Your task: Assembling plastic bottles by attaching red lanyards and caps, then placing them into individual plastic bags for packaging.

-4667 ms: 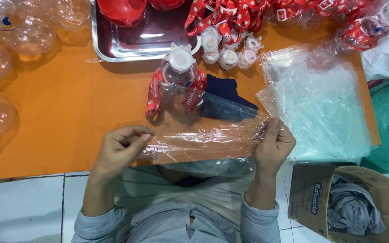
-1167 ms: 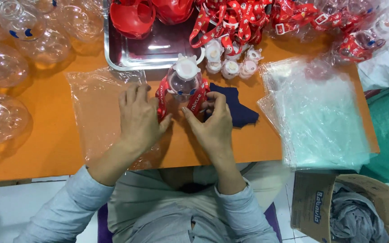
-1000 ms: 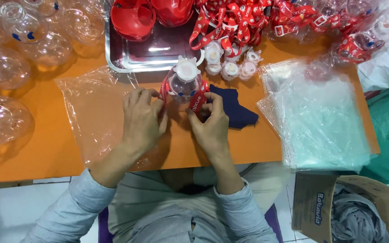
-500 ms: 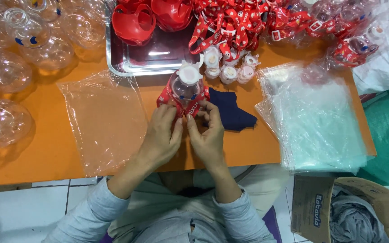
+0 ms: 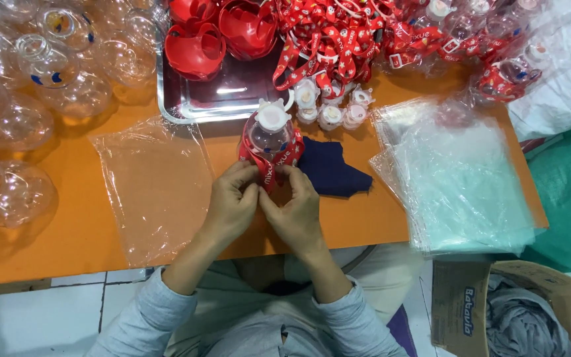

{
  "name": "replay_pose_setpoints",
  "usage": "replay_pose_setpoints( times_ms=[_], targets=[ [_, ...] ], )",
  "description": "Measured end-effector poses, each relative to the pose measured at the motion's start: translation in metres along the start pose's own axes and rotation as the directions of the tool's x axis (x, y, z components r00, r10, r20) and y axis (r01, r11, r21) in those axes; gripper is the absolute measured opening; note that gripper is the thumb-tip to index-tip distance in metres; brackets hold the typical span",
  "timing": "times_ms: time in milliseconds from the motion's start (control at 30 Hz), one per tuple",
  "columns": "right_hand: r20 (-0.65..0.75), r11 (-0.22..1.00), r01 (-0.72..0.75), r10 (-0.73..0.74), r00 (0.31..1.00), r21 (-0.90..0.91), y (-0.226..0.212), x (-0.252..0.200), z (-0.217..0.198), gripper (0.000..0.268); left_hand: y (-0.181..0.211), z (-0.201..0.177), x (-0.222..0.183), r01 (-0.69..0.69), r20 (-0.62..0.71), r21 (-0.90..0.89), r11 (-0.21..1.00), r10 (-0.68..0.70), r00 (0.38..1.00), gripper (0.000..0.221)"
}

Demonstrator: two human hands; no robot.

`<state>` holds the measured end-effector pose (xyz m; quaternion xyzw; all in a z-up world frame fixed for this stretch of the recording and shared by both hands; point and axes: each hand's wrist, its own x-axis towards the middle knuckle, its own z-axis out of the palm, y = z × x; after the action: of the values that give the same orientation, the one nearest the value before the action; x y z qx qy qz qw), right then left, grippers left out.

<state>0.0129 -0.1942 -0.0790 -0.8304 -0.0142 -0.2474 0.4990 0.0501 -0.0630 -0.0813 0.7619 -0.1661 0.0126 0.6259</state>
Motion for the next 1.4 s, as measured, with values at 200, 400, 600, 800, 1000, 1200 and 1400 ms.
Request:
replay_pose_setpoints(
  times_ms=[200, 400, 600, 800, 1000, 1200, 1400],
  targets=[
    [-0.049, 1.000, 0.007, -0.006, 0.999, 0.005, 0.002, 0.001, 0.008, 0.021, -0.001, 0.004, 0.007, -0.015, -0.087, 0.073, 0.997, 0.022, 0.996, 0.018],
    [-0.090, 0.993, -0.071, 0.079, 0.993, 0.098, -0.007, 0.000, 0.007, 0.023, 0.006, 0.003, 0.009, -0.046, -0.097, 0.251, 0.967, 0.073, 0.993, 0.012],
    [-0.110, 0.951, -0.139, 0.175, 0.978, 0.275, -0.017, 0.000, 0.005, 0.029, 0.013, 0.003, 0.012, 0.008, -0.068, 0.313, 0.950, 0.014, 0.998, 0.018],
    [-0.079, 0.880, -0.196, 0.254, 0.964, 0.432, 0.006, -0.002, 0.014, 0.037, 0.015, 0.004, 0.014, 0.044, -0.064, 0.275, 0.960, -0.027, 0.998, 0.016],
    [-0.083, 0.871, -0.208, 0.272, 0.959, 0.446, 0.015, 0.001, 0.015, 0.038, -0.009, 0.009, 0.017, -0.031, -0.067, 0.350, 0.936, 0.058, 0.996, 0.009],
    [-0.146, 0.928, -0.198, 0.253, 0.956, 0.315, 0.017, 0.008, 0.008, 0.033, -0.034, 0.009, 0.022, -0.108, -0.078, 0.486, 0.867, 0.167, 0.983, 0.008],
    [-0.146, 0.963, -0.190, 0.219, 0.965, 0.192, 0.020, 0.018, -0.002, 0.032, -0.022, 0.003, 0.024, -0.227, -0.084, 0.456, 0.860, 0.296, 0.951, 0.012]
  ],
)
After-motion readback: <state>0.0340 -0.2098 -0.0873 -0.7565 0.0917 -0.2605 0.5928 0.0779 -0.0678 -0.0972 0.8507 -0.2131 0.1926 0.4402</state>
